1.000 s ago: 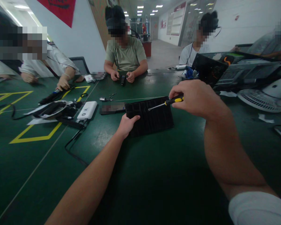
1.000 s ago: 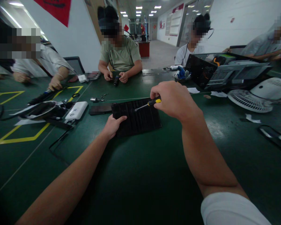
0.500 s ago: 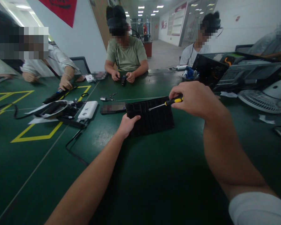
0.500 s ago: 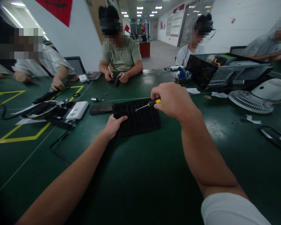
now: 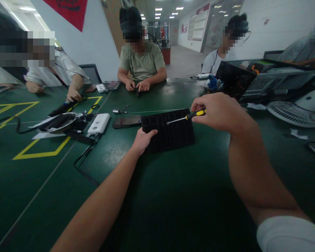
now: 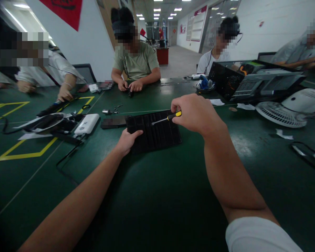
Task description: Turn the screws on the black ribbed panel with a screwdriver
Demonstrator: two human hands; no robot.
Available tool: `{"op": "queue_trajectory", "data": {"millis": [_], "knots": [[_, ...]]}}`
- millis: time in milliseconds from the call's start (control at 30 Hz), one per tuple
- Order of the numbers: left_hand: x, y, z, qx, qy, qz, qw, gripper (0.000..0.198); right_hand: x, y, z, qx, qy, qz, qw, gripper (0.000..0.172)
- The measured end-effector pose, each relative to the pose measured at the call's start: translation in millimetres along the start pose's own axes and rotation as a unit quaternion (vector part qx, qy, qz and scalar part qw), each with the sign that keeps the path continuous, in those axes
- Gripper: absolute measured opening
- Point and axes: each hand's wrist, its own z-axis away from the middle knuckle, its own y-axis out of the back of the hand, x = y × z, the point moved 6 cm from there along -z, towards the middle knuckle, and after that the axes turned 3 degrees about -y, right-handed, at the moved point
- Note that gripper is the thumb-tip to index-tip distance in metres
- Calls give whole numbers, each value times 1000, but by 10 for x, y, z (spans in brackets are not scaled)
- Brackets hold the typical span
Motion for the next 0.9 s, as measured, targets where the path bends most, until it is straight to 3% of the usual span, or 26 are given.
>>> {"op": "queue_trajectory", "data": {"millis": [467,900], "knots": [[23,0,14,-1,-1,-1,1000,33,70,-63,-10,-44,-67,29,996,28],[-4,13,-10,5,-5,-9,1000,34,100,-111,-27,-67,-73,20,995,30]]}}
